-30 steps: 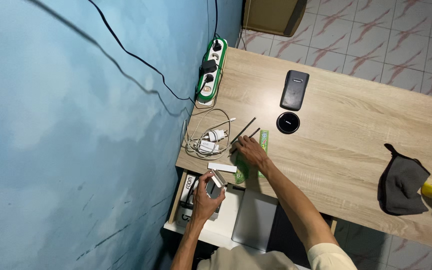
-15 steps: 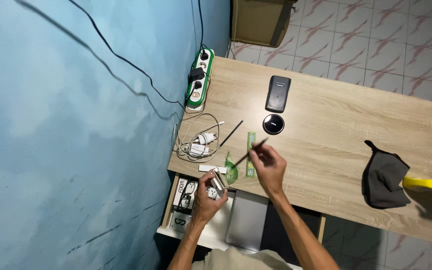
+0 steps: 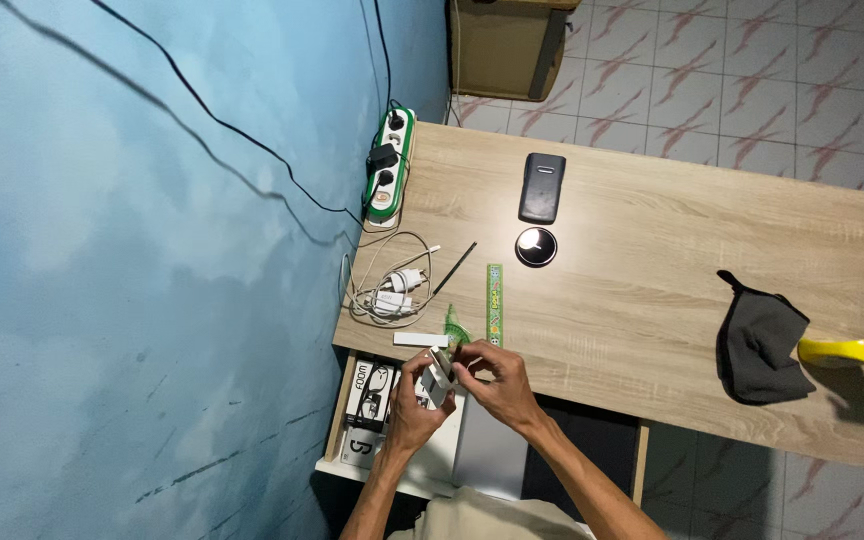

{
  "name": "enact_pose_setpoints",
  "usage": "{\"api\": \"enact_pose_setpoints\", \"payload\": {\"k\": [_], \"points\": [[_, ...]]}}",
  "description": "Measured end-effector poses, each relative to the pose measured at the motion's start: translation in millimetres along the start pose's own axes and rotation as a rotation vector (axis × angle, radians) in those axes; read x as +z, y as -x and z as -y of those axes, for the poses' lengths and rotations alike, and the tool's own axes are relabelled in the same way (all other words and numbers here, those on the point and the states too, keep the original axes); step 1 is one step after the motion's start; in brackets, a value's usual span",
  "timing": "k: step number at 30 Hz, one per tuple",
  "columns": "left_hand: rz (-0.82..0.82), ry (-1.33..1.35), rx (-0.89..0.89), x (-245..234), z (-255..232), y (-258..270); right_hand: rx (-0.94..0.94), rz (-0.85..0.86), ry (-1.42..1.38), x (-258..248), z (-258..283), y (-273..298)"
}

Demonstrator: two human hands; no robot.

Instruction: The person organizes a cluttered desk by placing items into drawers. They handle a spray bottle, cloth, notebook, wallet, laptop, tablet, pens, ruler, protractor, charger, and phone, placing them into the desk drawers.

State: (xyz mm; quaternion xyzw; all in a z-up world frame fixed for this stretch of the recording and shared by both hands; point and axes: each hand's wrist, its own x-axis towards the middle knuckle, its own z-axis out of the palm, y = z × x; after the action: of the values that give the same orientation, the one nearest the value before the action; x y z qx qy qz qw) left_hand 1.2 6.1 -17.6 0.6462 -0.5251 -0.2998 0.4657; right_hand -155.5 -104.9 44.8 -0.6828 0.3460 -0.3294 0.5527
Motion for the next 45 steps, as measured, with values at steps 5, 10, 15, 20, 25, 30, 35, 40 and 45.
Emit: {"api": "enact_pose_setpoints", "payload": {"k": [5, 10, 15, 20, 25, 30, 35, 40, 45], "points": [[-0.07, 0.029, -0.106, -7.4, 6.8, 0.7, 0.034, 0.127, 0.07, 11.0, -26.3, -13.7], [-0.084, -0.003, -0.163, -15.0, 25.2, -3.7, 0.279, 0.189, 0.267, 20.1, -113.6, -66.3], [-0.121, -0.031, -0.114, -22.1, 31.8, -10.9, 0.033, 0.248, 0.698, 21.6, -175.8, -126.6], [-0.108, -0.053, -0.182, -29.9, 36.0, -15.2, 0.211, 0.441, 0.967, 34.4, -188.1, -149.0], [-0.118, -0.019, -0.175, -33.4, 44.7, -18.3, -0.039, 0.426, 1.118, 35.9, -241.6, -142.0], [-0.077, -0.023, -0.172, -32.8, 44.6, -24.2, -0.197, 0.443, 1.19, 22.3, -248.1, -142.1], [-0.068, -0.033, -0.149, -30.1, 38.8, -28.5, -0.147, 0.011, 0.597, 4.3, -150.9, -141.2], [-0.093, -0.047, -0.062, -21.9, 26.8, -31.4, -0.077, -0.349, 0.006, -13.8, -56.3, -101.8], [-0.098, -0.029, -0.004, -6.9, 10.0, -29.8, -0.006, -0.394, -0.307, -31.2, -9.9, -37.9]]}}
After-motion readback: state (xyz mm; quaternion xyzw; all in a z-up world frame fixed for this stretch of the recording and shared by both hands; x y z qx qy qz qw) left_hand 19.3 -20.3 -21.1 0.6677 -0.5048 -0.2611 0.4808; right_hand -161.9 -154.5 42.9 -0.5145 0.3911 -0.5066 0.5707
